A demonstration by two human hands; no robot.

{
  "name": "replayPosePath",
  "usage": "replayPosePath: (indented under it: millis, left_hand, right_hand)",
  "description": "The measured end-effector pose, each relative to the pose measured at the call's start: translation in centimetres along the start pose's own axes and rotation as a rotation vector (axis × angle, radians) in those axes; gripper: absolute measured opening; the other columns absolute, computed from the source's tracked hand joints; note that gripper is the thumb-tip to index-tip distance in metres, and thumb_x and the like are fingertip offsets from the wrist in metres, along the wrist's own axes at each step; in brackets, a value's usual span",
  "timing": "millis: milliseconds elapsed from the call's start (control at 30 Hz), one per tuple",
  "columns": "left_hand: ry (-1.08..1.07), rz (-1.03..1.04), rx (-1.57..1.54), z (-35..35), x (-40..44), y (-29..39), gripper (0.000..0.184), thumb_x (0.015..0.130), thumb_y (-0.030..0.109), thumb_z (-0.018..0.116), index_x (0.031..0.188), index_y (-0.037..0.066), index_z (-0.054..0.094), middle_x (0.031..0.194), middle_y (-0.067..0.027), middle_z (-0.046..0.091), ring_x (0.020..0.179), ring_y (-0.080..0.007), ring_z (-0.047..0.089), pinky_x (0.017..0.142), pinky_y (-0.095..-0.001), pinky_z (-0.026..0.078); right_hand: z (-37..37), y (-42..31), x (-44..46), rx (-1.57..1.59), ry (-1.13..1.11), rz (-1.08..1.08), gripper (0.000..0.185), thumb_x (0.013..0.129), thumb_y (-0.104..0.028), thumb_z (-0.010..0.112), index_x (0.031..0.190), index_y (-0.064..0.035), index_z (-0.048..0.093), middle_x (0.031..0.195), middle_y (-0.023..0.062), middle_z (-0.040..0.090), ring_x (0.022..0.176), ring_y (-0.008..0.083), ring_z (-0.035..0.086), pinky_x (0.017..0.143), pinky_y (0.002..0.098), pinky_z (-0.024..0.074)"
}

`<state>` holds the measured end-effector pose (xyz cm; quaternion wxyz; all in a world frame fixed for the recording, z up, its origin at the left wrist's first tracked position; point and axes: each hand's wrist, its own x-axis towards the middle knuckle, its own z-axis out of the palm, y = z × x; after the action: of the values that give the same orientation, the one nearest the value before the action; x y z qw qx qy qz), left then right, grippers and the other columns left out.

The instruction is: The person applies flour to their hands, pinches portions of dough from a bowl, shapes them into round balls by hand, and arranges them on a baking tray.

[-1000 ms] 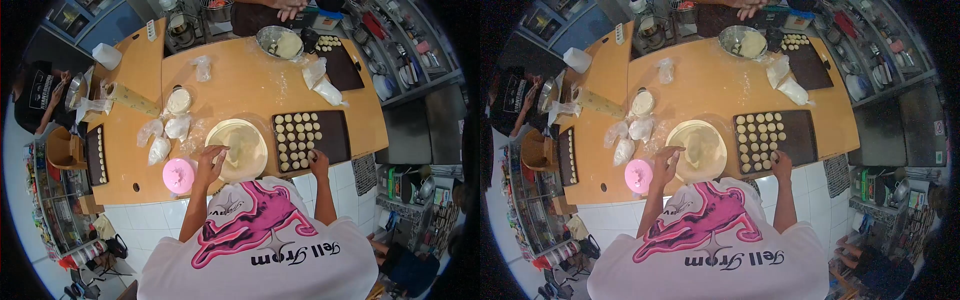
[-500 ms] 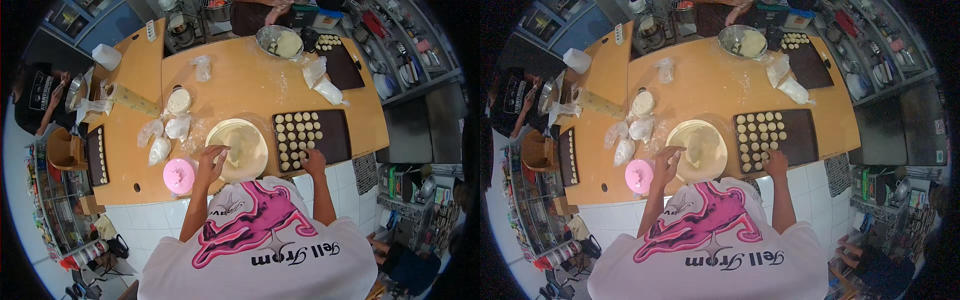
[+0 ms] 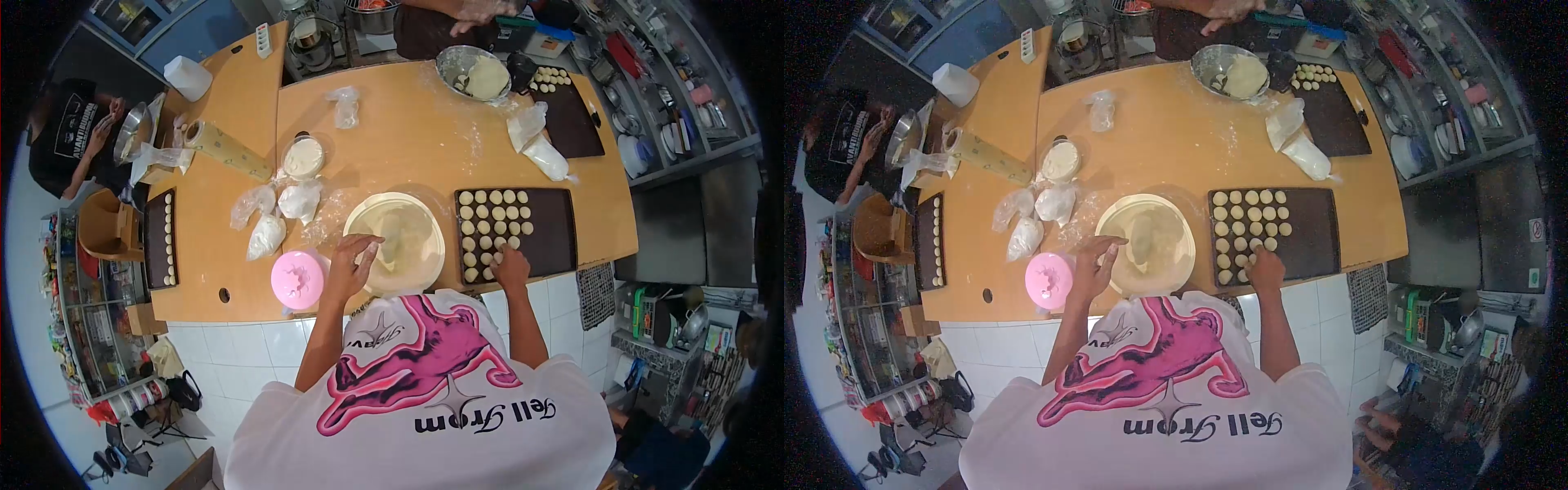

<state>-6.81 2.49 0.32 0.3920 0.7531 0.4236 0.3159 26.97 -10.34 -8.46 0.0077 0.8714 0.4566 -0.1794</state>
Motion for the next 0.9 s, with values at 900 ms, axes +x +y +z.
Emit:
replayPosePath:
  millis: [900]
  left_hand:
    - [-0.002, -0.001, -0.014, 0.0, -0.2, 0.1, 0.023, 0.093, 0.019, 0.055, 0.098, 0.003, 0.07, 0.096, -0.0163, 0.068, 0.093, -0.0322, 0.062, 0.087, -0.0395, 0.045]
  right_hand:
    - [0.6, -1.1, -0.9, 0.017, 0.039, -0.228, 0.039, 0.067, -0.025, 0.076, 0.102, -0.0091, 0.068, 0.097, 0.0122, 0.067, 0.093, 0.0309, 0.064, 0.08, 0.0417, 0.0516]
